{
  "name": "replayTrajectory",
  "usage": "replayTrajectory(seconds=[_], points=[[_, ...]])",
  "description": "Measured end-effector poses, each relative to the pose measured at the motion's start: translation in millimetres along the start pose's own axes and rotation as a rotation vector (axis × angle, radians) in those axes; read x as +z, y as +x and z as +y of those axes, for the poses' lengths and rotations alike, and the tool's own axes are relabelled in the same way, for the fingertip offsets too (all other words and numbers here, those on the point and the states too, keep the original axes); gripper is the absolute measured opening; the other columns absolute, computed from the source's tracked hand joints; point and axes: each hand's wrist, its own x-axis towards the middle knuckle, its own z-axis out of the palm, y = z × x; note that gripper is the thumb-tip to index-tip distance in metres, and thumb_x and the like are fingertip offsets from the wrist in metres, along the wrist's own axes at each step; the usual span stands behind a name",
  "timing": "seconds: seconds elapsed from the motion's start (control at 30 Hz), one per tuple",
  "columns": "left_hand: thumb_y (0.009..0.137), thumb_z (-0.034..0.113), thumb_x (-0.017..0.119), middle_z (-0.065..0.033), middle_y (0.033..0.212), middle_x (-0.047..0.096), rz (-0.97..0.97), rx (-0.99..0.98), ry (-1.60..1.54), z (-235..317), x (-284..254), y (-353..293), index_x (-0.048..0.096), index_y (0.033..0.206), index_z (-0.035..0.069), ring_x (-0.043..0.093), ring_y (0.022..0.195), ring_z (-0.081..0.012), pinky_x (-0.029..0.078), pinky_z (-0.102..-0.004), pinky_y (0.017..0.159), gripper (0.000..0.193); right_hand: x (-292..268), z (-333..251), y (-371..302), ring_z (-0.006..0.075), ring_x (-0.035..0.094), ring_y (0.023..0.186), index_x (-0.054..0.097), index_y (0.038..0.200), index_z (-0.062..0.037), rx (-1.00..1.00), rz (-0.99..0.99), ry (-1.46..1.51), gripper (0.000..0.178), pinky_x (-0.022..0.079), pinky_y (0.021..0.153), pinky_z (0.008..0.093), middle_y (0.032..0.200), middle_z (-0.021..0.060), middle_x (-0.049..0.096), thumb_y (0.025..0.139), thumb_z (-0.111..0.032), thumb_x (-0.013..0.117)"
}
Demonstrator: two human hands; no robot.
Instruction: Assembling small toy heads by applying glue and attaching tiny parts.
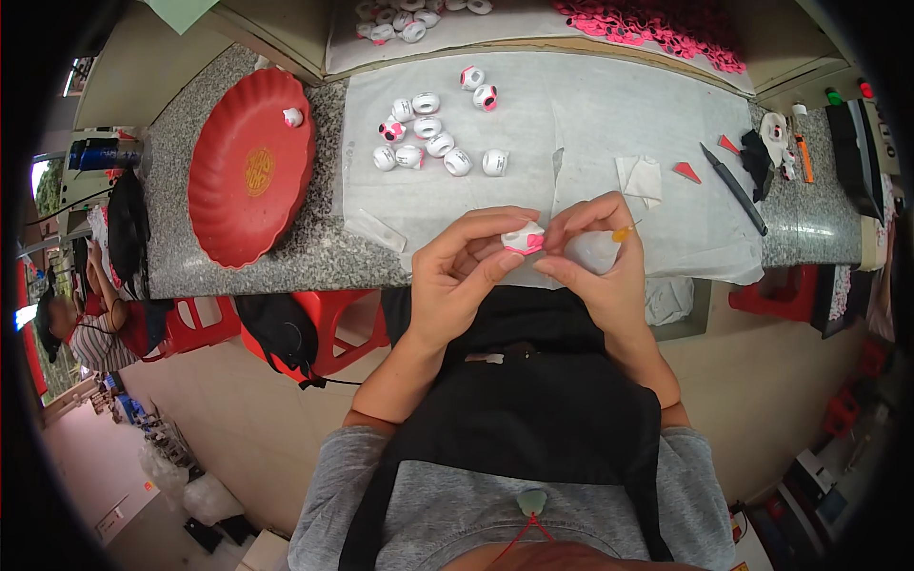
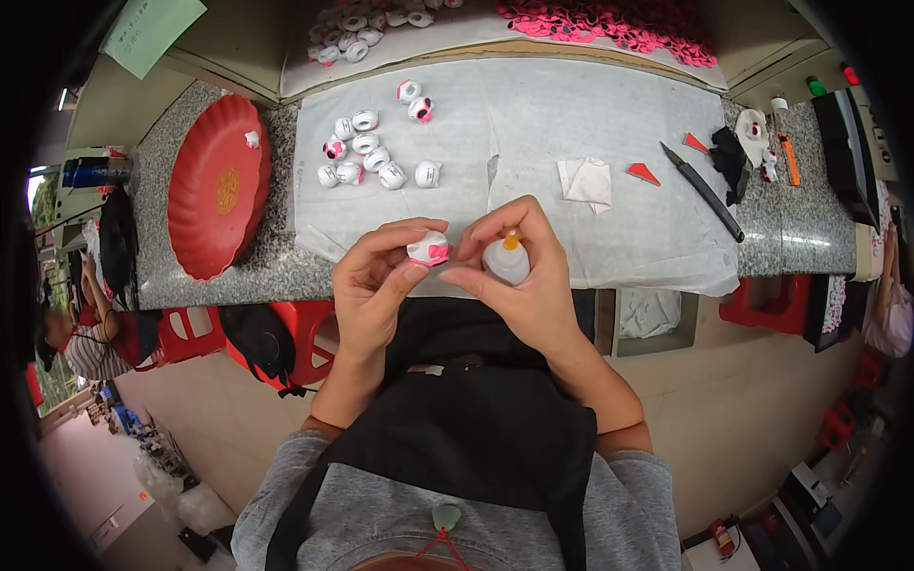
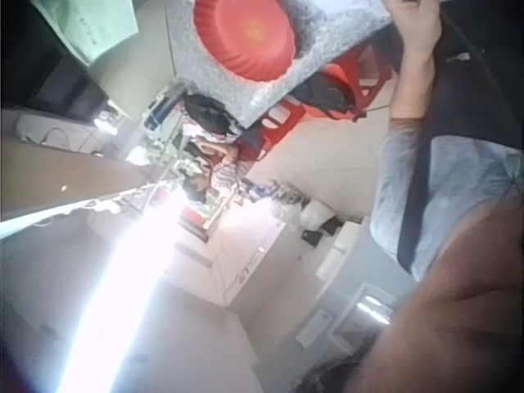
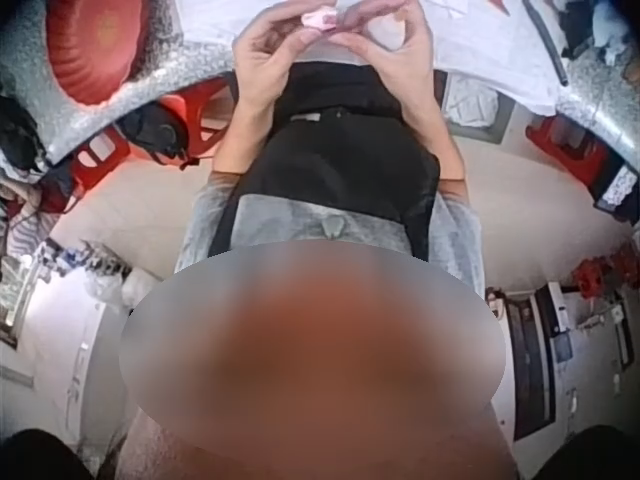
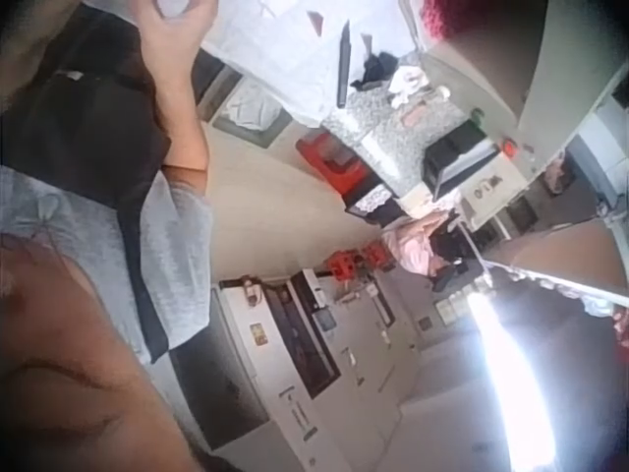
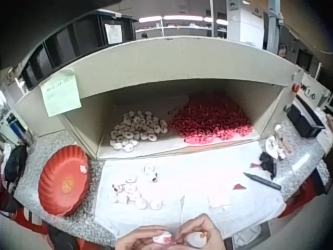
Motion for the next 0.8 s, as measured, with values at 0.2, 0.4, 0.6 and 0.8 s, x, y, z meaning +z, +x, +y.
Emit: replayTrajectory(seconds=[0.2,0.4,0.6,0.8], points=[[0.073,-0.005,0.050,-0.0139,0.100,0.050,-0.030,0.019,-0.129,-2.5,-1.4,-3.3,0.050,0.095,-0.003,0.049,0.093,-0.0180,0.040,-0.0265,0.078,0.022,2.9,-5.5,2.4,0.0107,0.052,0.063,0.049,0.089,0.0025,0.090,-0.146,-0.082,0.028,0.043,0.054,0.0209,0.074,0.0087,0.054,0.064,0.005,0.061],[0.073,0.000,0.053,-0.0166,0.094,0.052,-0.082,0.087,-0.007,-6.5,-6.8,-2.9,0.051,0.091,-0.003,0.050,0.090,-0.0213,0.041,-0.0305,0.077,0.018,2.2,-0.9,-0.8,0.0081,0.051,0.064,0.055,0.087,0.0016,0.103,-0.131,0.066,0.022,0.042,0.055,0.0195,0.074,0.0052,0.055,0.066,0.002,0.062],[0.073,0.000,0.053,-0.0135,0.090,0.055,-0.035,0.126,-0.017,-10.0,-3.6,-4.6,0.054,0.088,-0.002,0.051,0.090,-0.0212,0.039,-0.0301,0.078,0.015,4.0,2.0,-2.9,0.0081,0.052,0.061,0.055,0.086,0.0024,0.085,-0.127,0.089,0.021,0.042,0.054,0.0194,0.073,0.0063,0.055,0.067,0.002,0.062],[0.075,-0.001,0.050,-0.0138,0.094,0.053,-0.042,-0.012,-0.129,-3.6,-0.8,-3.8,0.051,0.093,-0.004,0.051,0.090,-0.0191,0.039,-0.0281,0.079,0.019,4.8,-0.8,-1.8,0.0082,0.052,0.062,0.054,0.088,0.0026,0.131,-0.071,0.106,0.022,0.042,0.054,0.0186,0.073,0.0064,0.056,0.067,0.002,0.061]])
